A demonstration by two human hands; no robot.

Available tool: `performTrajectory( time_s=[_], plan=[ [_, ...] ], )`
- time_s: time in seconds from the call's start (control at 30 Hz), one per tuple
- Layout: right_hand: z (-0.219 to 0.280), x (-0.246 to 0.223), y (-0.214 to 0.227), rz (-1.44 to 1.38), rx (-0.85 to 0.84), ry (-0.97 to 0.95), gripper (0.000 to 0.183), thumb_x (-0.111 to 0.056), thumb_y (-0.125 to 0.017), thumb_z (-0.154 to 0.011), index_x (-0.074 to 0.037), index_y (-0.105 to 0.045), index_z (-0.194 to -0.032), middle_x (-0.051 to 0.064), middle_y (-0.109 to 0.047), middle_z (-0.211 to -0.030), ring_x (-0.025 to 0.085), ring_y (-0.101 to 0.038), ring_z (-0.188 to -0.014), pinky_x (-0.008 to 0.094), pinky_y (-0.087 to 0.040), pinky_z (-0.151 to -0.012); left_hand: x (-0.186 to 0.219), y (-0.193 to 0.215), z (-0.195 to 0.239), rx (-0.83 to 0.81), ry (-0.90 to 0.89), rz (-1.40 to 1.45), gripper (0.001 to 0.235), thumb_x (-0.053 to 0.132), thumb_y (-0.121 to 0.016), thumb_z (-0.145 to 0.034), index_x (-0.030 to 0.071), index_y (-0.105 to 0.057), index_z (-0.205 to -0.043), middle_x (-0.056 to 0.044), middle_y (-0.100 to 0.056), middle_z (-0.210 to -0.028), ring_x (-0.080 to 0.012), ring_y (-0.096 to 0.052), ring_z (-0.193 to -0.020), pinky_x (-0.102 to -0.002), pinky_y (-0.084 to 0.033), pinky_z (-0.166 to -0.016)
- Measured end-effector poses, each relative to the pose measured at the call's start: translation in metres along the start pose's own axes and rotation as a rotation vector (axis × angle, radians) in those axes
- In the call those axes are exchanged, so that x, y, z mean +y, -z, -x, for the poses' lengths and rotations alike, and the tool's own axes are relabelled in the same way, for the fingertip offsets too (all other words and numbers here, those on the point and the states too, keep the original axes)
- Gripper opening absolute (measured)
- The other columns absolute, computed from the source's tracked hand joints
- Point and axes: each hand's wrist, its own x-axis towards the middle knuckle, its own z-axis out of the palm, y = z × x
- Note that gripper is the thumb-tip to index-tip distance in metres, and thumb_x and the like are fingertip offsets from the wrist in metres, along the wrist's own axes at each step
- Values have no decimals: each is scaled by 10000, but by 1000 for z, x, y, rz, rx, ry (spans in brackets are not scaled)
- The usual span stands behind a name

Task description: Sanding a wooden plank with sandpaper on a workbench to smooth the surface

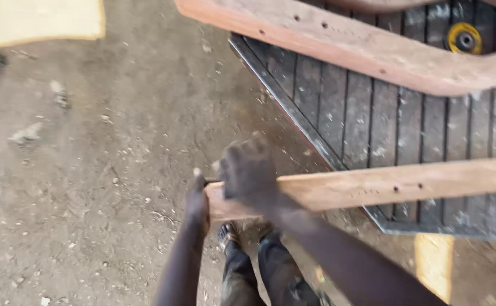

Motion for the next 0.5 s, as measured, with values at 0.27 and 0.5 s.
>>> performTrajectory(
  time_s=[0.27, 0.5],
  plan=[
    [192, 298, 78, 427, 1, -577, 451, -570, -467, -1120, -192, -617, -925, 114, -629, -928, 326, -643, -1107, 450, -377, -1181, -46, 0, -54, -96, 103, 267, 410, 440, -653, -970, 65, -764, -846, -140, -694, -743, -266, -639, -674, -396, -494, -683],
    [9, -30, -20, -108, 438, -259, 260, -403, -565, -930, -173, -685, -943, 20, -592, -916, 175, -540, -1026, 405, -369, -1094, -1, -2, -5, -47, 109, 344, 329, 320, -686, -969, 4, -775, -954, -176, -737, -821, -291, -715, -693, -404, -554, -695]
  ],
)
